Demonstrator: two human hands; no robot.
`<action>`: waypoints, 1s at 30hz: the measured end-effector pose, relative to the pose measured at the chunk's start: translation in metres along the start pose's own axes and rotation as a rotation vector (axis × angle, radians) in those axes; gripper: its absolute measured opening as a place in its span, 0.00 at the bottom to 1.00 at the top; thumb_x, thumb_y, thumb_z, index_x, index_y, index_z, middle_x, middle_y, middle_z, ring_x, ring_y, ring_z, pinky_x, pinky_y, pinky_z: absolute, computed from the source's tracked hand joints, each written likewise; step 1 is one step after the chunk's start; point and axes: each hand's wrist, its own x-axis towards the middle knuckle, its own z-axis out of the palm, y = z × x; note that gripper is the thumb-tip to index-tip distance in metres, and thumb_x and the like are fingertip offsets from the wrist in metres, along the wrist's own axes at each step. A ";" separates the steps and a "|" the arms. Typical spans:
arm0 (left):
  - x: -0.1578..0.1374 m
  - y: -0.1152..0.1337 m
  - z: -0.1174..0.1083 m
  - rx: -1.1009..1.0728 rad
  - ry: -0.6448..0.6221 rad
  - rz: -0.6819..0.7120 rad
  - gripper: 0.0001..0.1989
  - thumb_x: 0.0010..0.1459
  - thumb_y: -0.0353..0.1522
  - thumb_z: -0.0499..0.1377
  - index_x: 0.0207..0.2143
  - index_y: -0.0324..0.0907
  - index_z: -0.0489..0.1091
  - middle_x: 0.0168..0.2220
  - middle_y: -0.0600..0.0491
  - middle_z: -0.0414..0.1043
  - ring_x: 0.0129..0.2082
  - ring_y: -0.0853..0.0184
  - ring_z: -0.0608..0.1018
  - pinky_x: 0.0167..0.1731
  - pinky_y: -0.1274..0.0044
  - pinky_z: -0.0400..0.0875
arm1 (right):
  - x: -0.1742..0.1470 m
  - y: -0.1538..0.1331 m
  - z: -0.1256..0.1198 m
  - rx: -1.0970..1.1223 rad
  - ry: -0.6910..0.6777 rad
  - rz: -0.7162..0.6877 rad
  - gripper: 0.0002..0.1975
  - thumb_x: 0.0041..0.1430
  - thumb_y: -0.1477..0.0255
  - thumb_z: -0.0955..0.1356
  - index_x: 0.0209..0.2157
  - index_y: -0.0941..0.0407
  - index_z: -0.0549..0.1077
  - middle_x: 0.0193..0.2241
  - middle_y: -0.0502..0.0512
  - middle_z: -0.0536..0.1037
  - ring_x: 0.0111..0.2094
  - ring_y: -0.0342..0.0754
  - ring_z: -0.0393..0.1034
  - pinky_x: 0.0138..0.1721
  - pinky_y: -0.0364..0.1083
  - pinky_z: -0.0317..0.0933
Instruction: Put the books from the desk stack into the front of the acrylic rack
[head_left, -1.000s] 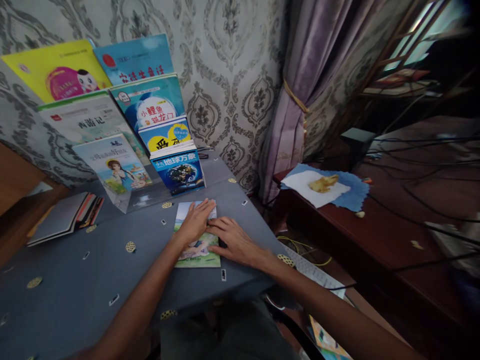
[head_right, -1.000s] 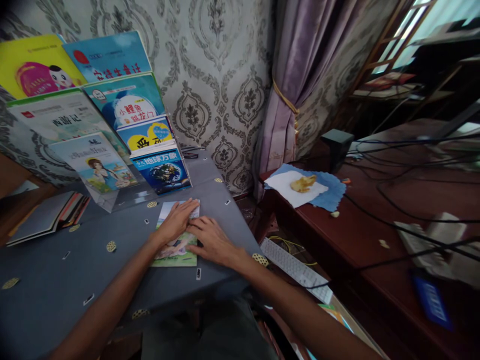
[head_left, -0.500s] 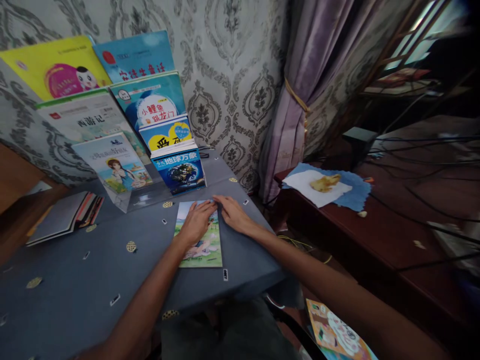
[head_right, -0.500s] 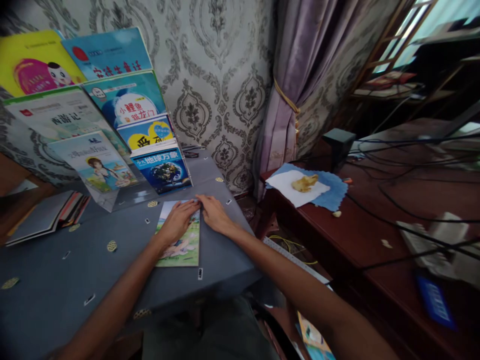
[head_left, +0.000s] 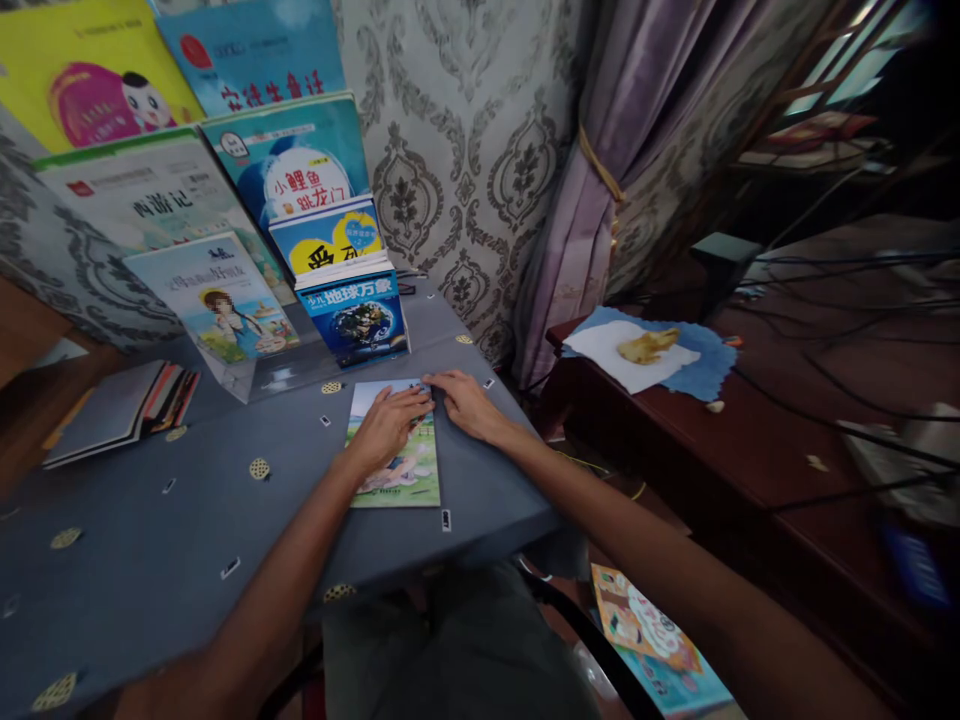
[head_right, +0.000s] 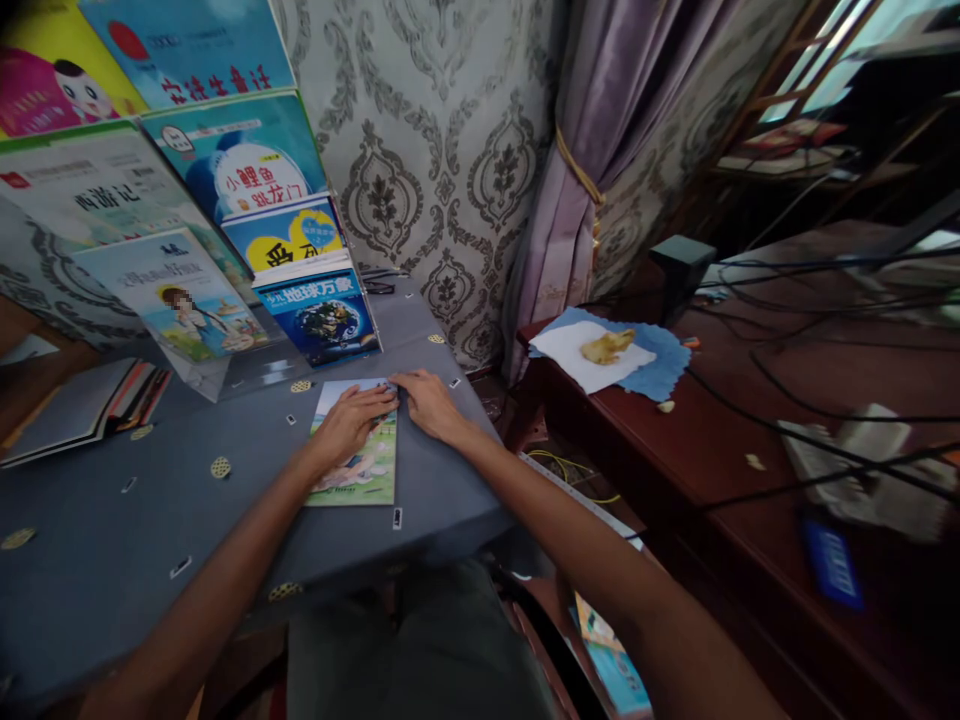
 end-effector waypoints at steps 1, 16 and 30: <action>-0.003 0.001 0.000 -0.001 0.001 0.009 0.24 0.60 0.21 0.51 0.54 0.48 0.73 0.59 0.49 0.72 0.63 0.62 0.69 0.63 0.54 0.56 | 0.000 0.000 0.000 0.000 0.004 -0.007 0.30 0.53 0.87 0.61 0.55 0.57 0.75 0.53 0.60 0.78 0.55 0.53 0.70 0.58 0.54 0.63; -0.057 0.031 -0.009 -0.118 -0.030 0.182 0.25 0.59 0.20 0.51 0.54 0.48 0.73 0.57 0.50 0.74 0.63 0.60 0.69 0.62 0.54 0.59 | 0.000 -0.003 0.003 -0.054 0.011 0.003 0.30 0.51 0.89 0.61 0.52 0.55 0.77 0.56 0.54 0.77 0.57 0.53 0.70 0.58 0.55 0.63; -0.114 0.081 -0.006 0.020 0.019 0.106 0.29 0.59 0.18 0.48 0.58 0.47 0.69 0.58 0.51 0.73 0.63 0.63 0.69 0.62 0.58 0.60 | -0.007 -0.010 0.003 -0.160 -0.053 -0.008 0.29 0.55 0.87 0.62 0.58 0.58 0.73 0.61 0.60 0.71 0.62 0.55 0.64 0.62 0.58 0.58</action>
